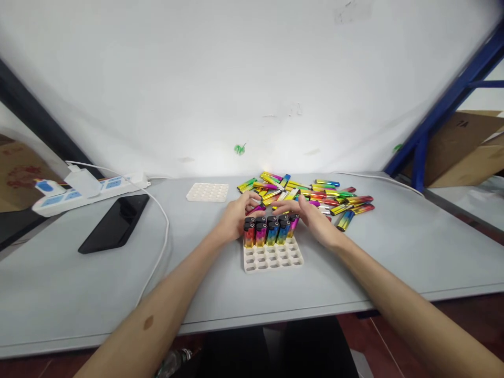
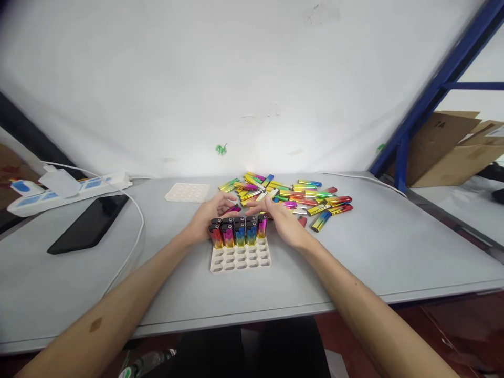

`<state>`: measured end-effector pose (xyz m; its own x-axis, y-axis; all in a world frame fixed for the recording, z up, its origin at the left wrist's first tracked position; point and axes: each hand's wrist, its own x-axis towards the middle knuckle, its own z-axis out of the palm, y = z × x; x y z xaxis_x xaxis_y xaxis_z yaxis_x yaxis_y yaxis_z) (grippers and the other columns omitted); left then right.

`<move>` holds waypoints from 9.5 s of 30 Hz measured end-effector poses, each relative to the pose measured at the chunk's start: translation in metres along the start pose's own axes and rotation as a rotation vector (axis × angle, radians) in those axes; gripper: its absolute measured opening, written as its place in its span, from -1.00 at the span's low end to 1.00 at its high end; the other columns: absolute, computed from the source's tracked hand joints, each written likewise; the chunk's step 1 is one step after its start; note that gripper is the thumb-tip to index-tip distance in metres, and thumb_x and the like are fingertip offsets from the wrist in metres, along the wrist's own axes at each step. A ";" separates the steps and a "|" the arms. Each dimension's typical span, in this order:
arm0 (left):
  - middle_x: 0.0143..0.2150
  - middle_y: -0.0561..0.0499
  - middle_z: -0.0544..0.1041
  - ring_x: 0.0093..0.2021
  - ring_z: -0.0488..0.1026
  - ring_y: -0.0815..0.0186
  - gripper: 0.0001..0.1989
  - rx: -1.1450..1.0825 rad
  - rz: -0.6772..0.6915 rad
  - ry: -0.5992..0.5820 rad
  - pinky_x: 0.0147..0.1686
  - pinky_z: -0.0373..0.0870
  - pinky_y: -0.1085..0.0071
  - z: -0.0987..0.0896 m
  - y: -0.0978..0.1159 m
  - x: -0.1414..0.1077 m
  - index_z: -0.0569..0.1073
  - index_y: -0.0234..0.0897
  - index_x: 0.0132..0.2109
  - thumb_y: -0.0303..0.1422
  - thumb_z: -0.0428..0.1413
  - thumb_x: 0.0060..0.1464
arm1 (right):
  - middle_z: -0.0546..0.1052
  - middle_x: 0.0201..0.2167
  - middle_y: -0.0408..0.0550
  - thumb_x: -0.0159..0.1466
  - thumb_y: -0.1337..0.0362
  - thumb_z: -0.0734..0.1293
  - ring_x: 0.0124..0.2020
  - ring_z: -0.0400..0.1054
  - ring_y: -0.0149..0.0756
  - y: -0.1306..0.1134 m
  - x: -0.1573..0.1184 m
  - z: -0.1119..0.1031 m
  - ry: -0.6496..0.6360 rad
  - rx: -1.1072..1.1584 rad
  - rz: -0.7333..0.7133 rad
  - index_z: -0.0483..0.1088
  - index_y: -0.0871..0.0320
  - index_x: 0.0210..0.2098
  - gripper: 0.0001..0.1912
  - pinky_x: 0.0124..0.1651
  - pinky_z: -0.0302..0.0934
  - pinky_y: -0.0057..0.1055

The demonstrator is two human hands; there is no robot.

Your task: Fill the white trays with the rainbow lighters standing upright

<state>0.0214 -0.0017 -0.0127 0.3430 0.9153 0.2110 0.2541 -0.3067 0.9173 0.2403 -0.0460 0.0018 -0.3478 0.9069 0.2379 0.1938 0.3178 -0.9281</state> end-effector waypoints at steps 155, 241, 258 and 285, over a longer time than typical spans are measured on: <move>-0.13 0.04 0.60 -0.17 0.48 0.22 -0.62 0.368 0.025 -0.010 -0.19 0.36 0.39 -0.015 0.013 0.002 0.53 -0.21 -0.06 -0.10 -0.05 0.24 | 0.51 -0.39 -0.11 0.28 -0.05 0.30 -0.47 0.32 -0.36 -0.003 -0.001 -0.015 0.268 -0.343 0.103 0.46 0.10 -0.23 -0.66 -0.35 0.23 -0.35; -0.12 -0.21 0.43 0.00 0.29 0.00 -0.76 1.265 0.121 0.211 -0.01 0.26 0.12 -0.005 -0.008 0.016 0.43 -0.34 -0.13 -0.27 -0.01 0.20 | 0.50 -0.42 -0.13 0.24 0.07 0.38 -0.47 0.32 -0.38 -0.101 -0.019 0.021 0.083 -0.490 -0.117 0.45 0.10 -0.28 -0.78 -0.43 0.19 -0.44; -0.09 -0.16 0.52 0.04 0.32 0.02 -0.77 1.140 0.064 0.145 -0.03 0.20 0.12 -0.016 -0.005 0.014 0.50 -0.26 -0.17 -0.28 -0.02 0.24 | 0.54 -0.50 -0.19 0.26 0.01 0.36 -0.58 0.35 -0.38 -0.088 -0.016 0.061 0.110 -1.037 -0.192 0.42 0.08 -0.28 -0.74 -0.53 -0.03 -0.44; -0.12 0.05 0.60 -0.07 0.38 0.17 -0.74 0.755 0.259 -0.059 -0.08 0.33 0.26 -0.011 0.003 0.014 0.52 -0.17 -0.10 -0.22 -0.03 0.27 | 0.32 -0.60 -0.30 0.20 0.03 0.39 -0.68 0.16 -0.49 -0.002 0.034 0.007 0.454 0.356 0.121 0.15 0.06 -0.41 -0.64 -0.61 0.09 -0.51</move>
<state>0.0173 0.0132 -0.0036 0.5171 0.7817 0.3486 0.6958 -0.6211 0.3606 0.2216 -0.0180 0.0096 0.1007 0.9836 0.1498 -0.1397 0.1631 -0.9767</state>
